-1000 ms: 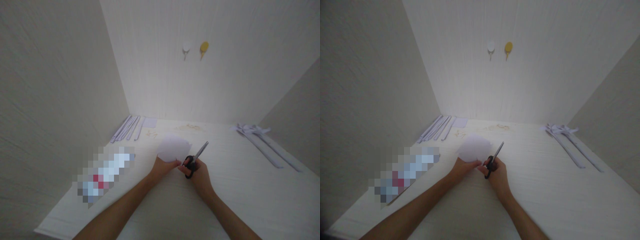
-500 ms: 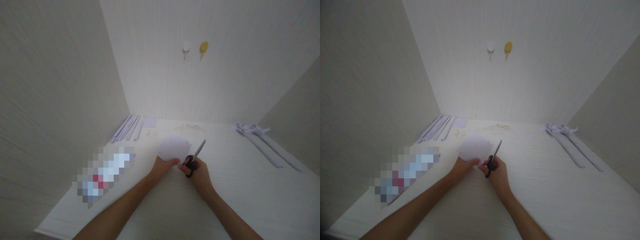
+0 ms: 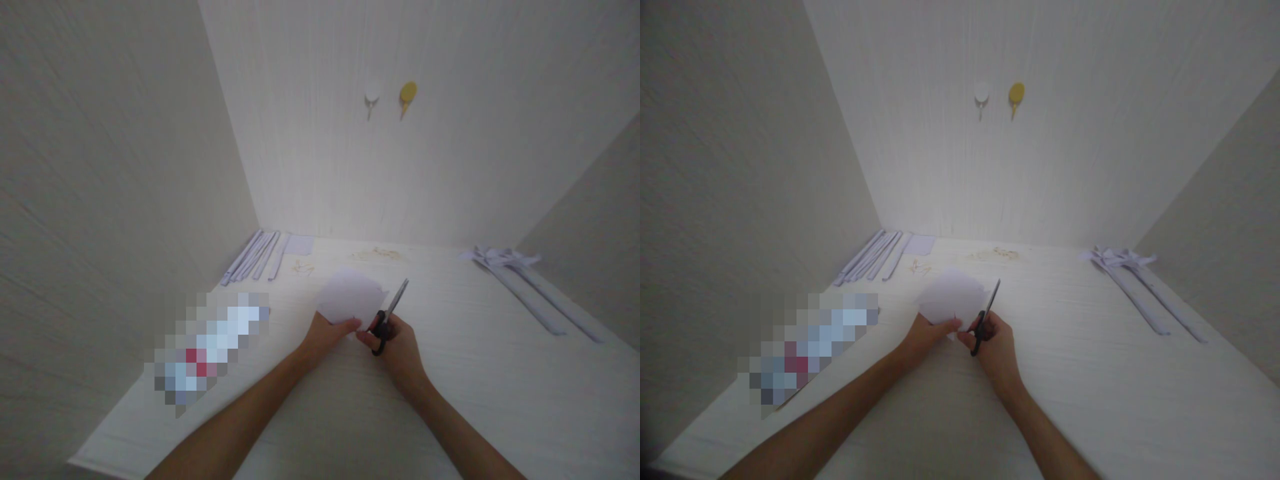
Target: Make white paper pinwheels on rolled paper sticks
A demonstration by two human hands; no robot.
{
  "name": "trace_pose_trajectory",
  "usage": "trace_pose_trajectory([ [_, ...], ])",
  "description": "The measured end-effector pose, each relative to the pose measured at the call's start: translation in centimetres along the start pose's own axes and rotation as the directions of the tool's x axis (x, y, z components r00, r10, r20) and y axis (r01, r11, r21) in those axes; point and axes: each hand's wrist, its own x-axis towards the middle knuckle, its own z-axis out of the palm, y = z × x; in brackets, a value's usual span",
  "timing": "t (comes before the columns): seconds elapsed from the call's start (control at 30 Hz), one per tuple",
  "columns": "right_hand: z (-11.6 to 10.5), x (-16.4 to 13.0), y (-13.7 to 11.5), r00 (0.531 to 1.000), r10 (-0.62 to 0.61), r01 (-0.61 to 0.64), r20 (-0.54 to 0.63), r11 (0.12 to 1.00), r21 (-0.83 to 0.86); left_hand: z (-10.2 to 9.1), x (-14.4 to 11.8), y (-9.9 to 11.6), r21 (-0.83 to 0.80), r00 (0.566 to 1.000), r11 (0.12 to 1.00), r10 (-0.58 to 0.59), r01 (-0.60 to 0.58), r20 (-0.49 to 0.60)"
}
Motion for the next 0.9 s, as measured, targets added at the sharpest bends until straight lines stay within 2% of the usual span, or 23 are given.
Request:
trace_pose_trajectory([
  [0.37,-0.1,0.1,0.3,1.000,0.006,-0.007,-0.025,0.998,-0.060,0.0,0.1,0.0,0.049,1.000,0.999,-0.021,0.021,0.013],
  [0.53,-0.1,0.2,0.0,1.000,0.006,-0.004,0.026,0.998,-0.063,-0.4,0.5,-0.5,0.024,0.996,1.000,0.019,-0.017,-0.084],
  [0.63,0.0,0.0,-0.3,0.988,0.082,-0.077,0.131,0.996,-0.042,-0.9,1.2,-0.9,-0.099,0.989,0.995,0.003,-0.018,-0.150],
  [0.77,0.4,-0.6,-0.5,0.926,0.130,-0.135,0.354,0.991,-0.011,-1.3,2.1,-0.8,-0.376,0.972,0.927,-0.075,-0.014,-0.222],
  [0.9,0.6,-1.4,-0.8,0.872,0.200,-0.149,0.446,0.978,-0.149,-1.7,2.5,-0.6,-0.548,0.957,0.836,-0.140,-0.024,-0.255],
])
